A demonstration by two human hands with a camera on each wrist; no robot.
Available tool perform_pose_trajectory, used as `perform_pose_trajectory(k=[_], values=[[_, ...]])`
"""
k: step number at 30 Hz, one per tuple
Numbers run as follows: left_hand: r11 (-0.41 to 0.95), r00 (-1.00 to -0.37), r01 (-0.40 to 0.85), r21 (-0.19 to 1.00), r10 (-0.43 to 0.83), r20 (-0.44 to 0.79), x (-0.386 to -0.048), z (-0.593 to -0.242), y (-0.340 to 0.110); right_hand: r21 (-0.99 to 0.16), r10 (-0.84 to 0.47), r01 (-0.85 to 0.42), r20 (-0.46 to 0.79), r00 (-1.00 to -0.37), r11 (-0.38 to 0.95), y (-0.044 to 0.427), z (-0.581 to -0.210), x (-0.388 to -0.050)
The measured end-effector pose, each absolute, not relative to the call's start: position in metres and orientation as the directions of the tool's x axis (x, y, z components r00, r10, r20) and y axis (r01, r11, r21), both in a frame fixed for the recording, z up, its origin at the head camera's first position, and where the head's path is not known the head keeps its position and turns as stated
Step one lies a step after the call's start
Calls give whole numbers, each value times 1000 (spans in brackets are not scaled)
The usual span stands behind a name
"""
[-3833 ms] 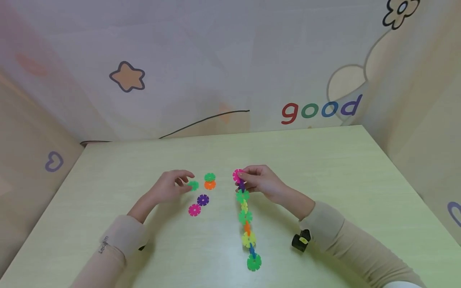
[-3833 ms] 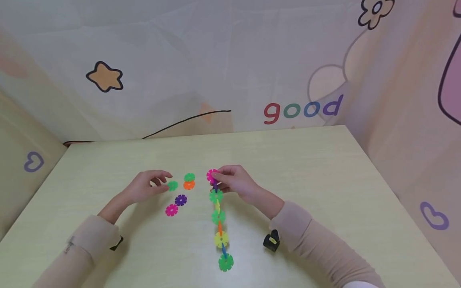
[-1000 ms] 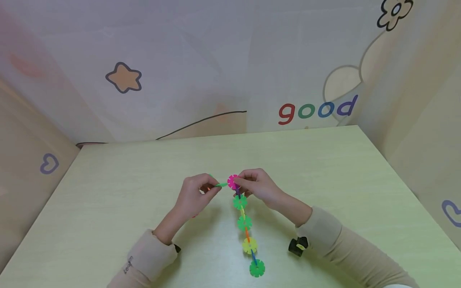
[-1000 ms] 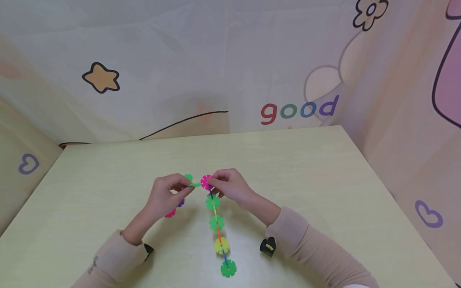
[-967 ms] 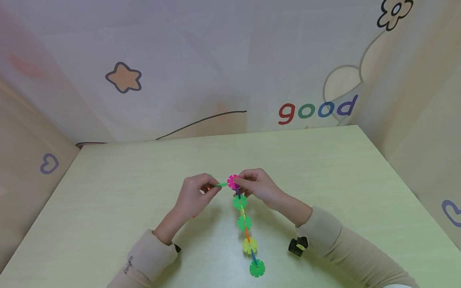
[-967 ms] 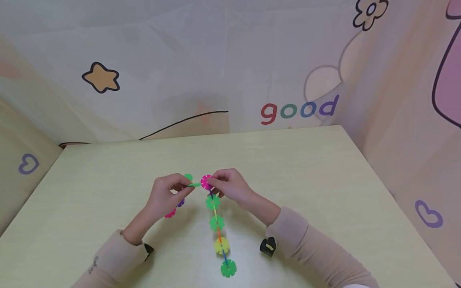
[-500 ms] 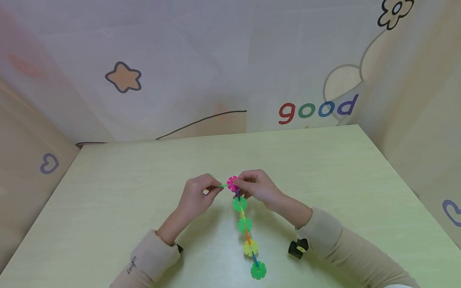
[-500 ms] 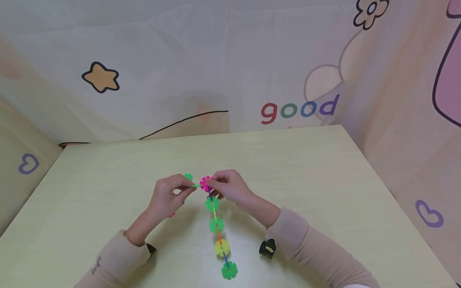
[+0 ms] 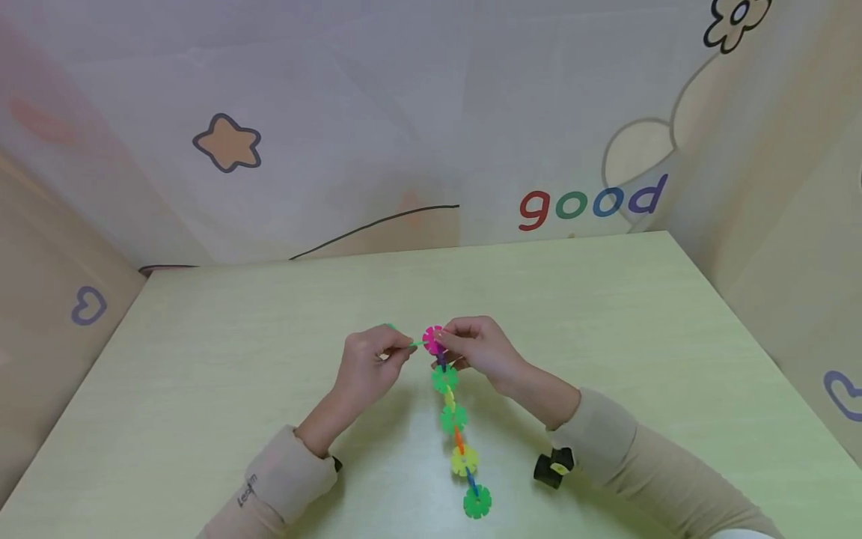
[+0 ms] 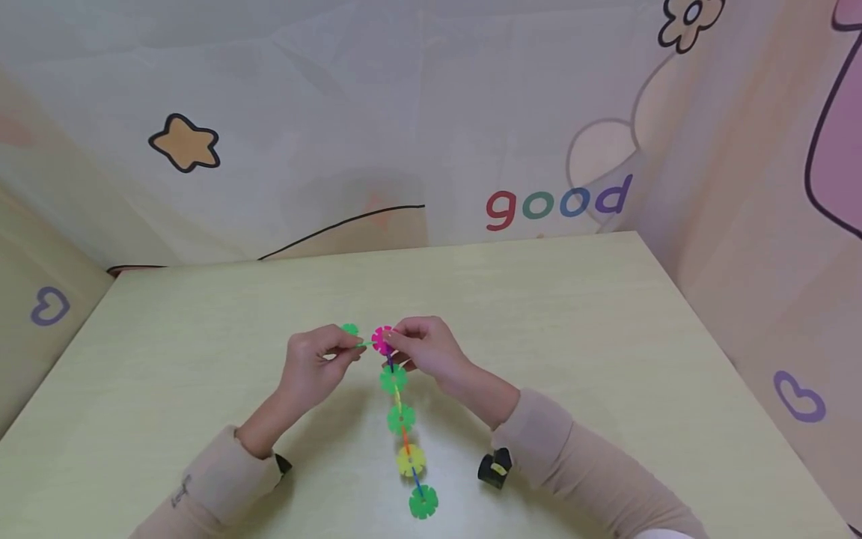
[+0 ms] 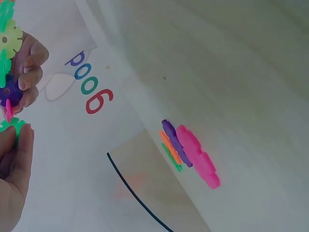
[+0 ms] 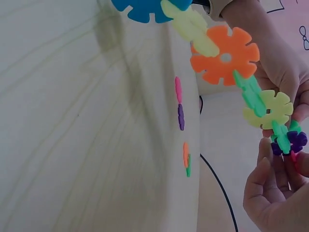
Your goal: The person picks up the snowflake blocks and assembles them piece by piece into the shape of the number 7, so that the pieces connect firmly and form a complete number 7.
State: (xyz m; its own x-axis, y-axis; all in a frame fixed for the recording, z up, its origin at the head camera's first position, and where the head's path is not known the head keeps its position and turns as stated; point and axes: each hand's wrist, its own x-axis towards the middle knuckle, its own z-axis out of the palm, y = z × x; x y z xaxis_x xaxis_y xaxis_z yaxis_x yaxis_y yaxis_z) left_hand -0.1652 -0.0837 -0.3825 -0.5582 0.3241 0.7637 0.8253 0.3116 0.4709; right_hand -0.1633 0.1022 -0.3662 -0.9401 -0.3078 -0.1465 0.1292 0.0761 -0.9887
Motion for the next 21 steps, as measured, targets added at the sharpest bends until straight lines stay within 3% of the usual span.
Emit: perform_pose_trajectory(k=[14,17,21], values=[[298,-559,828,475,363,746,-167,-378,-83,-989,-294,127,-144,-945,78,102,-368,-164],[328,-600,800,503,408,688,-166,-375,-85,-989,-301,113,-137,-944,97,104,-370,-166],[399,-711,700,592,464,528,-167,-372,-92,-986,-304,117,-149,-941,122,105,-375,-169]])
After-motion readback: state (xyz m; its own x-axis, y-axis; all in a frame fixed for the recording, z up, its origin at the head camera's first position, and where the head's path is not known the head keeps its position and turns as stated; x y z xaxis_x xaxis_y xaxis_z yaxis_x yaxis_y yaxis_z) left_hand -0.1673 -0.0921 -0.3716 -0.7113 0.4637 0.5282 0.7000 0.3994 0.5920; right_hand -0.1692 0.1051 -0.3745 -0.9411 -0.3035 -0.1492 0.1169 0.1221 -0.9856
